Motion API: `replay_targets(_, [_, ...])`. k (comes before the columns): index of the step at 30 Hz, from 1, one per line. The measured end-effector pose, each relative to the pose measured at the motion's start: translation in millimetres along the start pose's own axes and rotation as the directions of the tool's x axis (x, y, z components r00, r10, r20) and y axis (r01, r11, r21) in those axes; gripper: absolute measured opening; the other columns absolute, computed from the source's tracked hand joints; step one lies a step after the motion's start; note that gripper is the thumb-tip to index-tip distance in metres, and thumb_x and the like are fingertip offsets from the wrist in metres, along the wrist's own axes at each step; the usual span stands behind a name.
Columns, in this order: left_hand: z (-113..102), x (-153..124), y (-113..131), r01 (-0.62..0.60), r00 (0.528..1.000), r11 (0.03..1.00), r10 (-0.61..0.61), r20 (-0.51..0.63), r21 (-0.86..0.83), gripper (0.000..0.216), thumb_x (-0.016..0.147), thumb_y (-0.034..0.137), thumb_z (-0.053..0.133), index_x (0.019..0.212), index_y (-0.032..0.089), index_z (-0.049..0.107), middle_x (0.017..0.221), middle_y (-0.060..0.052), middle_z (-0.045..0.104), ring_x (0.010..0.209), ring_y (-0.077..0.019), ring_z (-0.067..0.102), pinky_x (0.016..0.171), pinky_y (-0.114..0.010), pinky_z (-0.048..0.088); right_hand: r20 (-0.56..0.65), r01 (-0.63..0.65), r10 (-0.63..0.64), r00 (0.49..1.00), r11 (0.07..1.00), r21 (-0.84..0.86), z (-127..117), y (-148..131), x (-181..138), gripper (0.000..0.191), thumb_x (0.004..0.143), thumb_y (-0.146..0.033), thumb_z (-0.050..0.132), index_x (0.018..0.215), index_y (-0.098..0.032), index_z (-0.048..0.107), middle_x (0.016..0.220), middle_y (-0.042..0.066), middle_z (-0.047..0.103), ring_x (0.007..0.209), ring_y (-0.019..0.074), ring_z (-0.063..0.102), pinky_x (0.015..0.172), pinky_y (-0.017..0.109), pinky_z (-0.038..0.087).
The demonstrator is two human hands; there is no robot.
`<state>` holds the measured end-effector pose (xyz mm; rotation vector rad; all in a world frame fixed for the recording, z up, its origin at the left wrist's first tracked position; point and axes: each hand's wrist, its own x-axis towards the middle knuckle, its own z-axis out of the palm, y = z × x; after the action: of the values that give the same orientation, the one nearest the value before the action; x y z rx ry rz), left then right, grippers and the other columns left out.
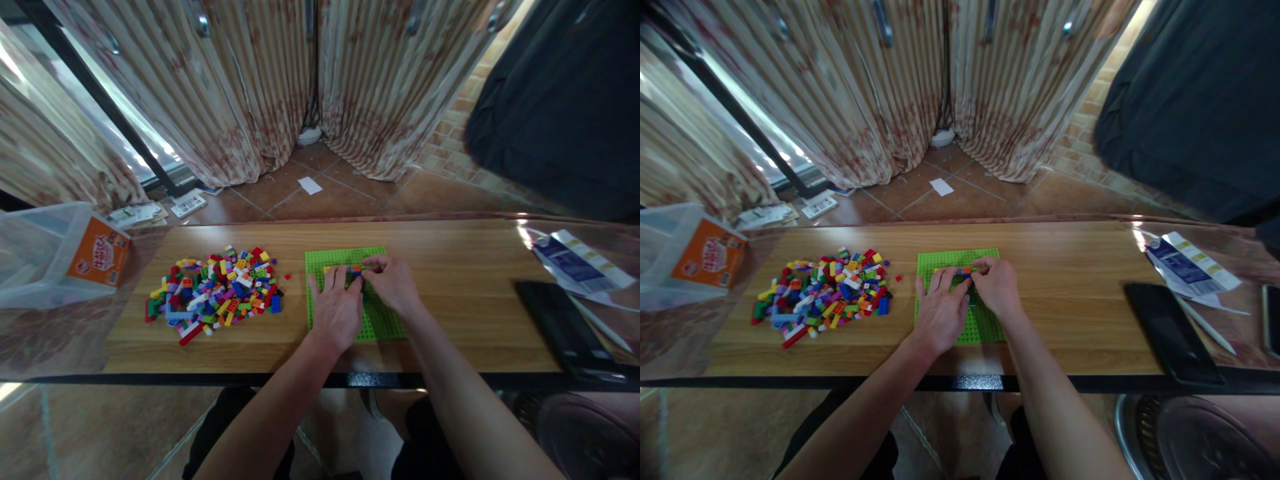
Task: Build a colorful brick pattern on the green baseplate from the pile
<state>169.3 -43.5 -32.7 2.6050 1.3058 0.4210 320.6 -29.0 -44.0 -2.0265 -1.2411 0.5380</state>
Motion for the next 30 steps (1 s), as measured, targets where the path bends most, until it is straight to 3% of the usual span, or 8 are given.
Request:
replay_targets(5, [1,0,-1,0.006,1.0,1.0,-0.006,0.004,-0.019,0.033,0.097,0.029,0.046,0.126,0.026,0.061,0.142,-0.011,0.05,0.133,-0.0321,0.038,0.108,-0.074,0.024,-0.018,0.007,-0.007,1.0,1.0,0.005,-1,1,0,0.023,0.07,-0.015,0.063,0.09,-0.017,0.074,0.068,0.002,0.073,0.062,0.0147,0.066,0.062,0.026,0.05])
replay_targets(11, [-2,0,-7,0.003,1.0,0.998,-0.003,-0.002,-0.059,0.032,0.096,0.033,0.052,0.126,0.032,0.062,0.144,-0.007,0.05,0.133,-0.0317,0.038,0.108,-0.075,0.021,0.044,0.019,-0.022,0.999,0.998,0.055,-8,2,-4,0.027,0.075,-0.018,0.064,0.1,-0.015,0.072,0.077,0.005,0.076,0.071,0.0171,0.07,0.07,0.029,0.052])
replay_targets(16, [-4,1,-13,0.002,1.0,0.992,-0.002,0.0,-0.125,0.037,0.093,0.033,0.057,0.13,0.033,0.059,0.147,-0.006,0.048,0.134,-0.0312,0.037,0.108,-0.071,0.021,-0.049,0.054,-0.053,0.997,0.998,0.021,-16,5,-7,0.024,0.076,-0.02,0.063,0.097,-0.017,0.073,0.078,0.005,0.076,0.072,0.0192,0.07,0.072,0.031,0.052])
replay_targets(19, [-5,2,-17,0.036,0.998,0.983,-0.044,-0.042,-0.182,0.032,0.091,0.029,0.058,0.123,0.03,0.063,0.138,-0.005,0.057,0.127,-0.0273,0.045,0.108,-0.059,0.028,-0.002,0.045,-0.045,0.999,0.998,0.039,-18,5,-8,0.025,0.073,-0.02,0.064,0.096,-0.017,0.073,0.072,0.003,0.075,0.068,0.0184,0.07,0.067,0.03,0.051])
replay_targets(23, [-6,5,-20,0.116,0.982,0.969,-0.144,-0.122,-0.216,0.018,0.092,0.025,0.055,0.099,0.026,0.072,0.113,-0.004,0.067,0.109,-0.0232,0.053,0.098,-0.045,0.036,0.101,0.025,-0.03,0.994,0.998,0.051,-17,3,-11,0.026,0.072,-0.018,0.066,0.097,-0.017,0.074,0.071,0.002,0.075,0.067,0.0172,0.07,0.066,0.027,0.051])
replay_targets(30, [-4,14,-15,0.121,0.988,0.981,-0.134,-0.076,-0.151,0.021,0.094,0.03,0.053,0.086,0.025,0.072,0.095,-0.004,0.067,0.097,-0.0245,0.054,0.087,-0.043,0.037,0.128,0.024,-0.02,0.992,0.999,-0.027,-17,-2,-13,0.025,0.073,-0.019,0.067,0.097,-0.018,0.074,0.072,0.003,0.076,0.067,0.0178,0.069,0.066,0.029,0.049])
